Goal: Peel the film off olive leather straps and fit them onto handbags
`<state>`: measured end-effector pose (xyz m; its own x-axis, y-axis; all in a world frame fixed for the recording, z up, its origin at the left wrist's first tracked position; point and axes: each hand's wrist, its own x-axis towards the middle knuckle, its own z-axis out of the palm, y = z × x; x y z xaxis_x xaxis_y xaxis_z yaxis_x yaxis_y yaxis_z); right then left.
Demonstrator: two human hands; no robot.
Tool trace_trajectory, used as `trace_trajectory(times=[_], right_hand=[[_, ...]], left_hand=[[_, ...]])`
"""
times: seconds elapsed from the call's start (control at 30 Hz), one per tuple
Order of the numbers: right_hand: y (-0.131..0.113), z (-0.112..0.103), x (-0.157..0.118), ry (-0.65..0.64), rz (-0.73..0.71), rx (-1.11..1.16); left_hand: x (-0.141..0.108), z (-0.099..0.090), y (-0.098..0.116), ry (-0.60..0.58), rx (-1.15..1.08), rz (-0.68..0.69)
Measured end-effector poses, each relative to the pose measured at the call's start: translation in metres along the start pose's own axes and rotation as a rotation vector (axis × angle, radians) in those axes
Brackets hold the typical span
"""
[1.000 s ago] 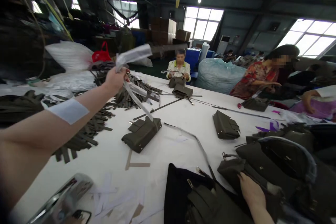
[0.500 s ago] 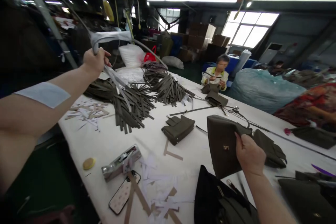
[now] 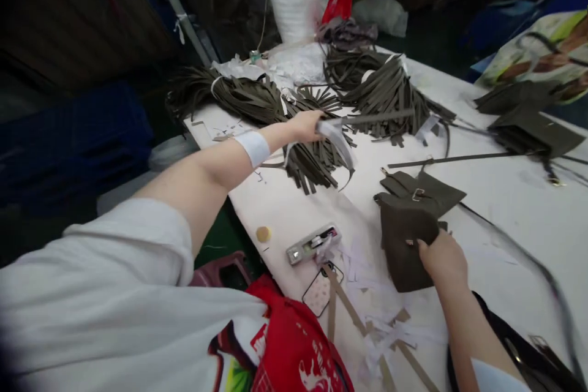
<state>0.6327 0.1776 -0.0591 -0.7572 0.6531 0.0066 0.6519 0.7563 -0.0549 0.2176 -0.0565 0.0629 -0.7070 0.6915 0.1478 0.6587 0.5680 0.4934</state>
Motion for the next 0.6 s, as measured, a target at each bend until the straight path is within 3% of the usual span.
trace_trajectory(times=[0.1,0.2,0.33,0.43,0.53,0.6], right_hand=[[-0.032,0.012,-0.034,0.297,0.024,0.028],[-0.065,0.015,-0.075,0.410,0.068,0.118],[-0.114,0.025,-0.128,0.370,0.083,0.236],[-0.150,0.040,-0.165,0.295,0.029,0.380],[-0.182,0.057,-0.204,0.123,-0.042,0.533],[-0.202,0.067,-0.231,-0.084,-0.091,0.620]], left_hand=[[-0.009,0.043,-0.039,-0.266,0.091,0.107],[-0.038,0.063,-0.087,-0.301,0.117,0.070],[-0.112,0.078,-0.151,-0.176,0.158,-0.189],[-0.180,0.097,-0.187,-0.108,0.187,-0.367],[-0.230,0.123,-0.208,-0.095,0.196,-0.448],[-0.247,0.139,-0.216,-0.090,0.209,-0.473]])
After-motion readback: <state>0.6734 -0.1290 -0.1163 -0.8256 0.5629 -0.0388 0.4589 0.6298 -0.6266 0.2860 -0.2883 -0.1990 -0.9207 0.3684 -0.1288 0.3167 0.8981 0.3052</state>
